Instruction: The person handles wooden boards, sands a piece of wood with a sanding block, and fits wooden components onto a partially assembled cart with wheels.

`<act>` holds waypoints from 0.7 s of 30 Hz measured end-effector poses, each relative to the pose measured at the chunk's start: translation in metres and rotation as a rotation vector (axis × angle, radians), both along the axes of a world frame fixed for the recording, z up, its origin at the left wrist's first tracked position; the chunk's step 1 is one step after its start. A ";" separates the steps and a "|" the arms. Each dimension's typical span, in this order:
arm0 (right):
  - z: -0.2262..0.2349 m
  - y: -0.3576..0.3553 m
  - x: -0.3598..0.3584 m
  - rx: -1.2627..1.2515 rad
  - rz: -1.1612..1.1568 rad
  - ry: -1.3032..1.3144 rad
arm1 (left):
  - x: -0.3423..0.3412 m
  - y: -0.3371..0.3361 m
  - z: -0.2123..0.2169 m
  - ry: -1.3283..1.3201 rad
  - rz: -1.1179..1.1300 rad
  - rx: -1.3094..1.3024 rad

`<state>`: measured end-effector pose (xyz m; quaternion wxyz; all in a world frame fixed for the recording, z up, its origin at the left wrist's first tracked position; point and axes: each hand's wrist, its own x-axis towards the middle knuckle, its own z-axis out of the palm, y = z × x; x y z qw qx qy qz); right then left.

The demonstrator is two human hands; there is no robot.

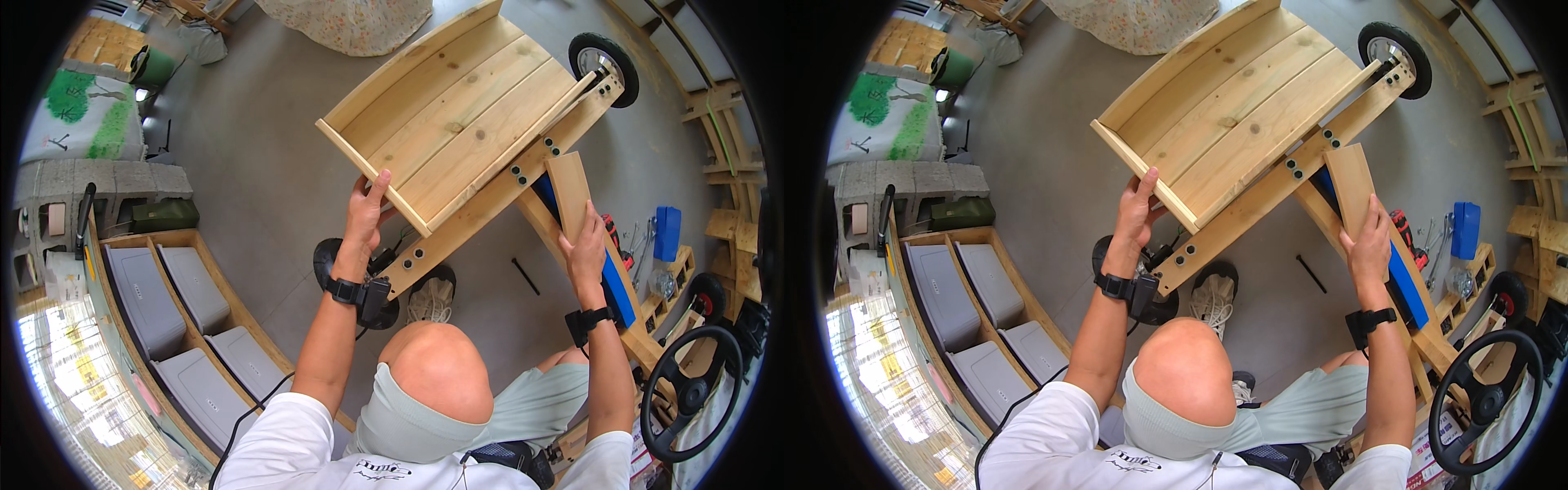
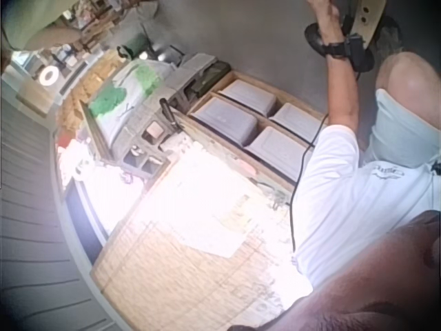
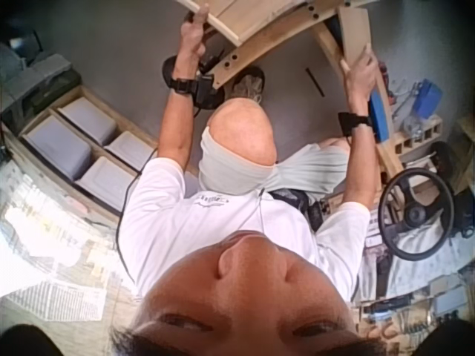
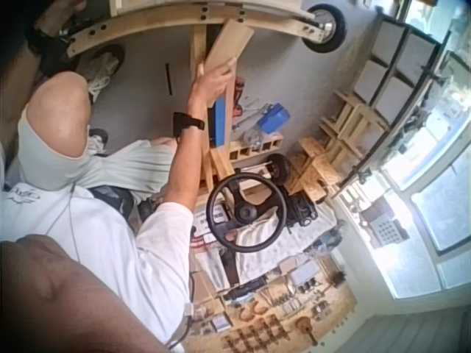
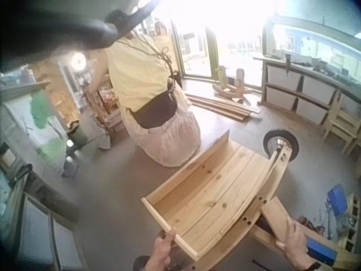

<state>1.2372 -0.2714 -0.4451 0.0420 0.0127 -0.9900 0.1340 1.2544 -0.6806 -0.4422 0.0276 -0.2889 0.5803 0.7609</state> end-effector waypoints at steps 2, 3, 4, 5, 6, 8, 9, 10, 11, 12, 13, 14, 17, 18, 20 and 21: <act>0.000 0.000 0.000 -0.001 -0.007 -0.002 | 0.000 0.000 -0.001 -0.002 0.002 0.005; 0.000 0.000 0.000 -0.001 -0.015 -0.005 | 0.000 0.000 -0.001 0.001 0.002 0.007; 0.000 0.000 0.000 0.001 -0.015 -0.003 | 0.000 0.000 0.000 0.002 0.005 0.007; -0.001 0.000 0.001 0.002 -0.015 0.001 | 0.000 0.000 0.000 0.002 0.008 0.007; -0.002 -0.001 0.001 0.003 -0.016 0.005 | 0.001 0.000 0.000 0.004 0.007 0.009; -0.004 -0.001 0.001 0.010 -0.021 0.002 | 0.000 -0.001 0.000 0.005 0.000 0.005; -0.004 0.000 0.001 0.016 -0.026 -0.003 | 0.000 0.000 0.001 0.009 -0.006 0.011; -0.003 0.002 0.000 0.022 -0.032 0.000 | 0.000 0.002 0.002 0.009 -0.004 0.022; -0.004 0.002 0.000 0.026 -0.028 -0.003 | 0.000 0.001 0.005 0.007 -0.004 0.025; -0.004 0.002 0.000 0.029 -0.024 -0.006 | 0.000 0.002 0.005 0.009 -0.012 0.024; -0.004 0.002 0.000 0.028 -0.032 -0.004 | 0.000 0.002 0.005 0.002 -0.011 0.018; -0.002 0.002 0.000 0.022 -0.039 -0.021 | 0.000 0.004 0.005 -0.003 -0.009 0.013; -0.002 0.002 0.000 0.022 -0.046 -0.027 | 0.000 0.003 0.005 0.002 -0.010 0.027; -0.003 0.001 0.000 0.027 -0.039 -0.019 | 0.000 0.003 0.005 0.006 -0.018 0.029; -0.001 0.000 -0.001 0.032 -0.053 -0.047 | 0.001 0.003 0.005 -0.004 -0.006 0.022; -0.001 0.000 -0.001 0.034 -0.059 -0.080 | 0.001 0.003 0.006 -0.006 0.001 0.021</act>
